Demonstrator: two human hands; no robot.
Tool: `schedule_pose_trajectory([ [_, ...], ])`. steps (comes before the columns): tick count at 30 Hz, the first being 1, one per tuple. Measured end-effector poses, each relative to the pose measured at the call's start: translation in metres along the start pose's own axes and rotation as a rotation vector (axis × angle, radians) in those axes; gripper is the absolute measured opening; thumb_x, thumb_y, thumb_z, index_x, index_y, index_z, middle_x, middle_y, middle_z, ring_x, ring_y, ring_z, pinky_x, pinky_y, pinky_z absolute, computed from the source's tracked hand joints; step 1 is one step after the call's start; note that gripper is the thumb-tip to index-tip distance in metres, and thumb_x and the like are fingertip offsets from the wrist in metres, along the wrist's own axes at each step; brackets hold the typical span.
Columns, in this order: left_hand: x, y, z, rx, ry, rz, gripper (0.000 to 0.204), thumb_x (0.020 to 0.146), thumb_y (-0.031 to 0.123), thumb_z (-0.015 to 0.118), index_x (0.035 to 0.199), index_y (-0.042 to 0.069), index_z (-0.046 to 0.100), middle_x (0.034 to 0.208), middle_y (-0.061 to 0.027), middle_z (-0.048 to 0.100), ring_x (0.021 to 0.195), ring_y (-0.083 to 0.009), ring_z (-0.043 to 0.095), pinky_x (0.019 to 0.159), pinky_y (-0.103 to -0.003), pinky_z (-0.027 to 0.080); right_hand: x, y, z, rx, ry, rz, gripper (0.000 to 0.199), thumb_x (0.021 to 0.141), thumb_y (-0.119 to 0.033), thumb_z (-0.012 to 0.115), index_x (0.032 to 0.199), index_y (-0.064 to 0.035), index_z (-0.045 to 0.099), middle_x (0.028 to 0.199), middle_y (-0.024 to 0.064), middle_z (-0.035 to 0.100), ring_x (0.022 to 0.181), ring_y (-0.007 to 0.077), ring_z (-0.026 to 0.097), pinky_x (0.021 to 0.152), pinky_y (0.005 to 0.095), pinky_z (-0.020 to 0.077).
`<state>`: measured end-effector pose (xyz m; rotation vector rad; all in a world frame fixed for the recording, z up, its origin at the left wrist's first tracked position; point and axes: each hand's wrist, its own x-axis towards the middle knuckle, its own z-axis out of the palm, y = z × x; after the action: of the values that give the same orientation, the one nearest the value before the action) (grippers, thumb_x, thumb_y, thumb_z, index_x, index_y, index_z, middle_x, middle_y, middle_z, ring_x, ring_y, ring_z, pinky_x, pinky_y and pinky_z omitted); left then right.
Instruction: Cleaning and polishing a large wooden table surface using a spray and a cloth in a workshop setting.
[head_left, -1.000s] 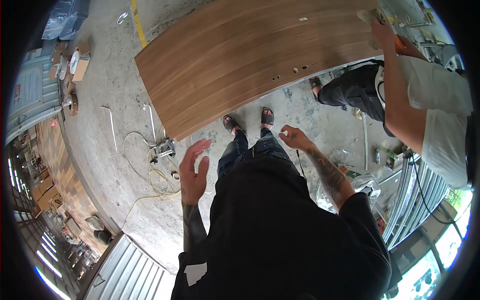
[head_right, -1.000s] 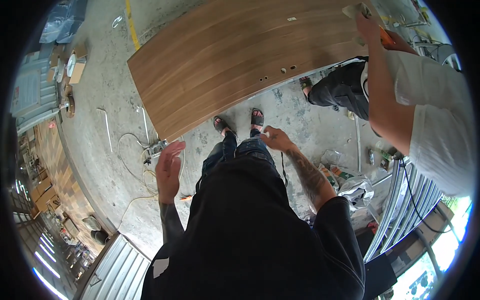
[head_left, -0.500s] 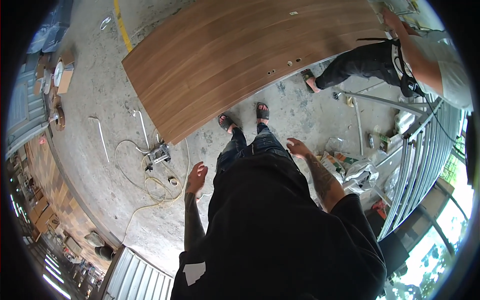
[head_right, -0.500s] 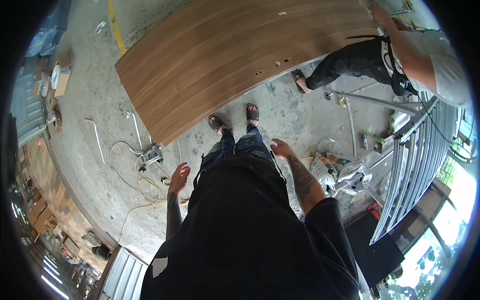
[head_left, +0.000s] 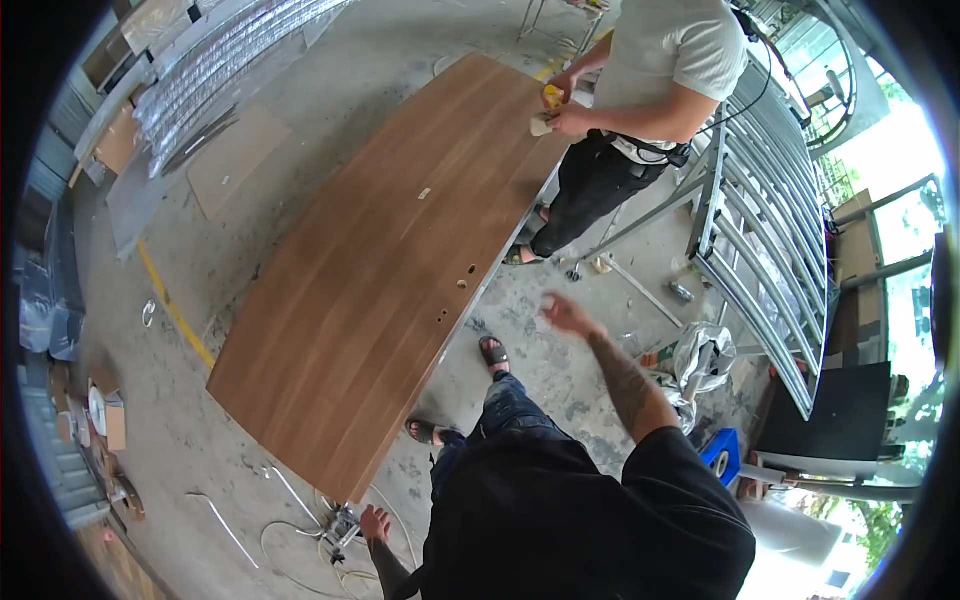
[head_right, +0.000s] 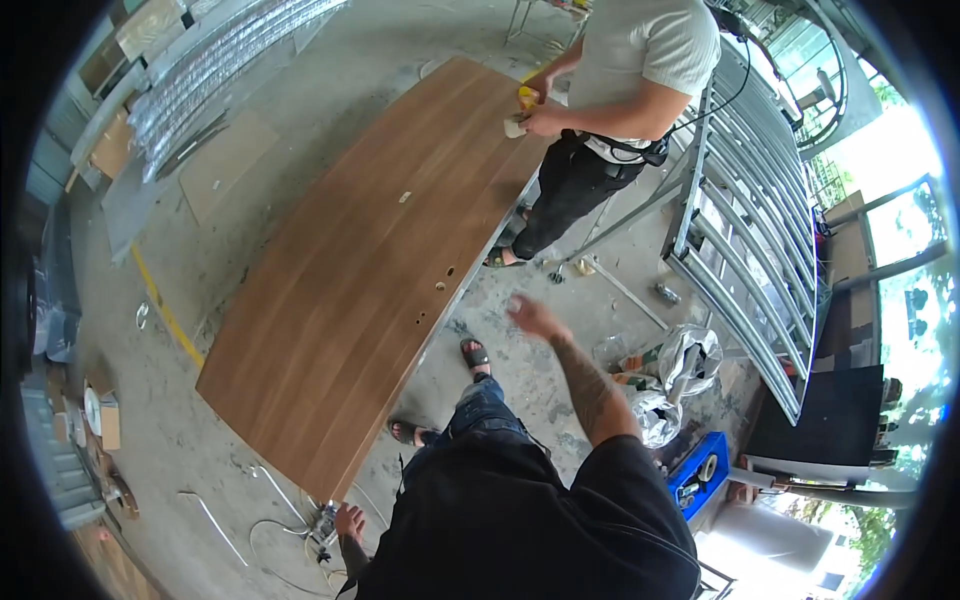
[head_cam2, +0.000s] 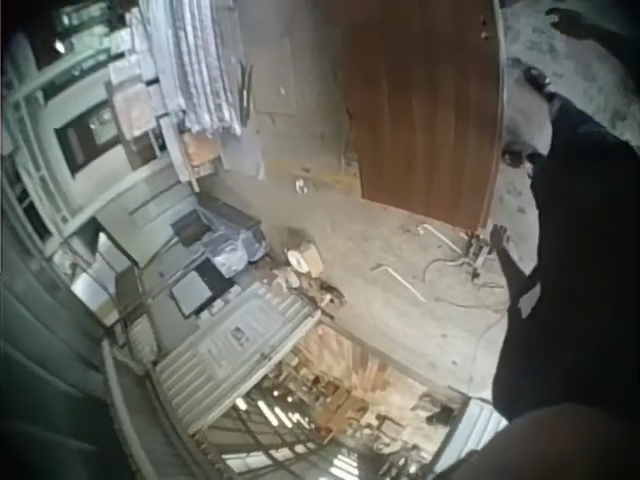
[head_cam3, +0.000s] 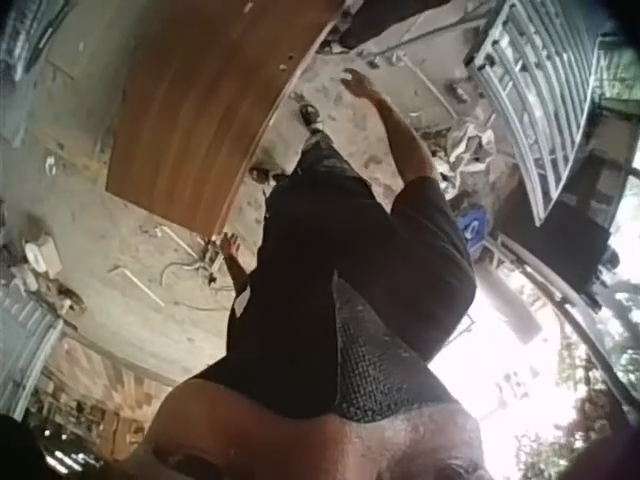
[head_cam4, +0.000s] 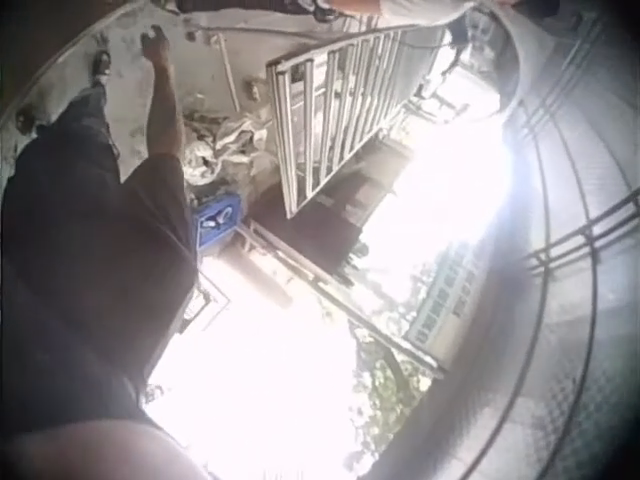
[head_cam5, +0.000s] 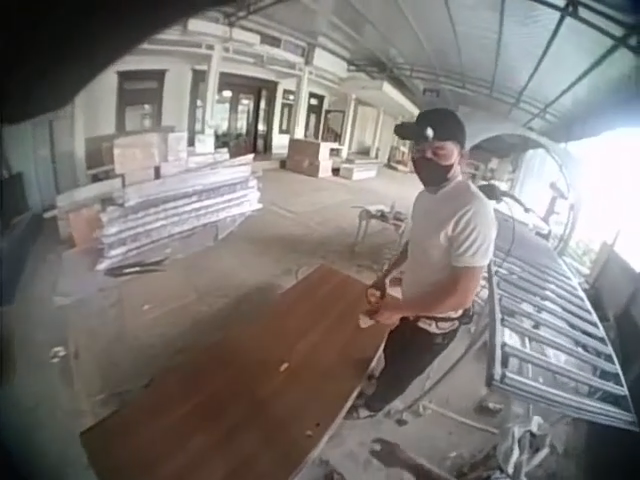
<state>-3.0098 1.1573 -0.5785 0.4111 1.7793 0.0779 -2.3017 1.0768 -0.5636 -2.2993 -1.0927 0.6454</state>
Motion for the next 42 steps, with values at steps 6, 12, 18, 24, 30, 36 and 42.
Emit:
schedule_pose_trajectory([
  [6, -0.004, 0.055, 0.086, -0.038, -0.108, 0.255, 0.059, 0.087, 0.021, 0.064, 0.140, 0.022, 0.039, 0.126, -0.0016, 0.055, 0.114, -0.0166, 0.054, 0.092, -0.043, 0.041, 0.112, 0.091, -0.097, 0.264, 0.033, 0.069, 0.027, 0.095, -0.024, 0.054, 0.118, -0.0114, 0.057, 0.076, -0.0022, 0.059, 0.057, 0.0094, 0.054, 0.048, 0.0226, 0.0429],
  [12, -0.102, 0.045, 0.222, 0.177, -0.299, 0.302, 0.046, 0.094, 0.032, 0.060, 0.135, 0.017, 0.047, 0.117, -0.0022, 0.060, 0.104, -0.0158, 0.060, 0.086, -0.032, 0.047, 0.087, 0.147, -0.043, 0.684, -0.473, 0.588, 0.045, 0.088, -0.015, 0.058, 0.133, -0.0158, 0.054, 0.064, 0.0000, 0.056, 0.043, 0.0095, 0.048, 0.038, 0.0261, 0.0374],
  [18, -0.143, 0.022, 0.245, 0.120, -0.312, 0.358, 0.042, 0.094, 0.032, 0.062, 0.129, 0.010, 0.054, 0.117, -0.0079, 0.060, 0.106, -0.0178, 0.060, 0.085, -0.026, 0.050, 0.023, 0.116, 0.029, 0.219, -0.659, 0.507, 0.066, 0.082, -0.019, 0.050, 0.146, -0.0145, 0.040, 0.084, 0.0111, 0.068, 0.059, 0.0192, 0.061, 0.050, 0.0349, 0.0495],
  [24, -0.149, 0.029, 0.216, 0.263, -0.135, 0.145, 0.057, 0.094, 0.049, 0.057, 0.137, 0.014, 0.046, 0.127, -0.0082, 0.059, 0.112, -0.0236, 0.059, 0.091, -0.042, 0.046, 0.021, 0.100, 0.037, 0.228, -0.800, 0.525, 0.073, 0.078, -0.018, 0.051, 0.150, -0.0140, 0.034, 0.083, 0.0118, 0.067, 0.056, 0.0184, 0.057, 0.050, 0.0338, 0.0471],
  [30, -0.164, 0.055, 0.210, 0.219, -0.042, 0.195, 0.057, 0.096, 0.050, 0.052, 0.139, 0.014, 0.043, 0.130, -0.0102, 0.057, 0.117, -0.0273, 0.056, 0.099, -0.046, 0.040, 0.026, 0.094, 0.054, 0.373, -0.835, 0.648, 0.085, 0.081, -0.024, 0.060, 0.154, -0.0138, 0.018, 0.073, 0.0084, 0.061, 0.050, 0.0172, 0.052, 0.044, 0.0324, 0.0429],
  [36, -0.151, 0.044, 0.205, 0.207, -0.095, 0.195, 0.064, 0.092, 0.054, 0.055, 0.140, 0.013, 0.041, 0.131, -0.0115, 0.056, 0.118, -0.0288, 0.056, 0.100, -0.047, 0.040, 0.029, 0.100, 0.052, 0.933, 0.274, 0.899, 0.113, 0.081, -0.045, 0.074, 0.152, -0.0168, -0.010, 0.097, 0.0088, 0.059, 0.077, 0.0184, 0.060, 0.053, 0.0311, 0.0485],
  [42, -0.116, -0.002, 0.172, 0.524, -0.148, 0.298, 0.061, 0.092, 0.054, 0.056, 0.139, 0.016, 0.044, 0.129, -0.0092, 0.058, 0.113, -0.0265, 0.058, 0.093, -0.044, 0.043, 0.065, 0.066, -0.005, 1.236, 0.293, 0.757, 0.091, 0.084, -0.050, 0.071, 0.150, -0.0207, 0.015, 0.136, 0.0063, 0.046, 0.111, 0.0228, 0.053, 0.078, 0.0339, 0.0495],
])
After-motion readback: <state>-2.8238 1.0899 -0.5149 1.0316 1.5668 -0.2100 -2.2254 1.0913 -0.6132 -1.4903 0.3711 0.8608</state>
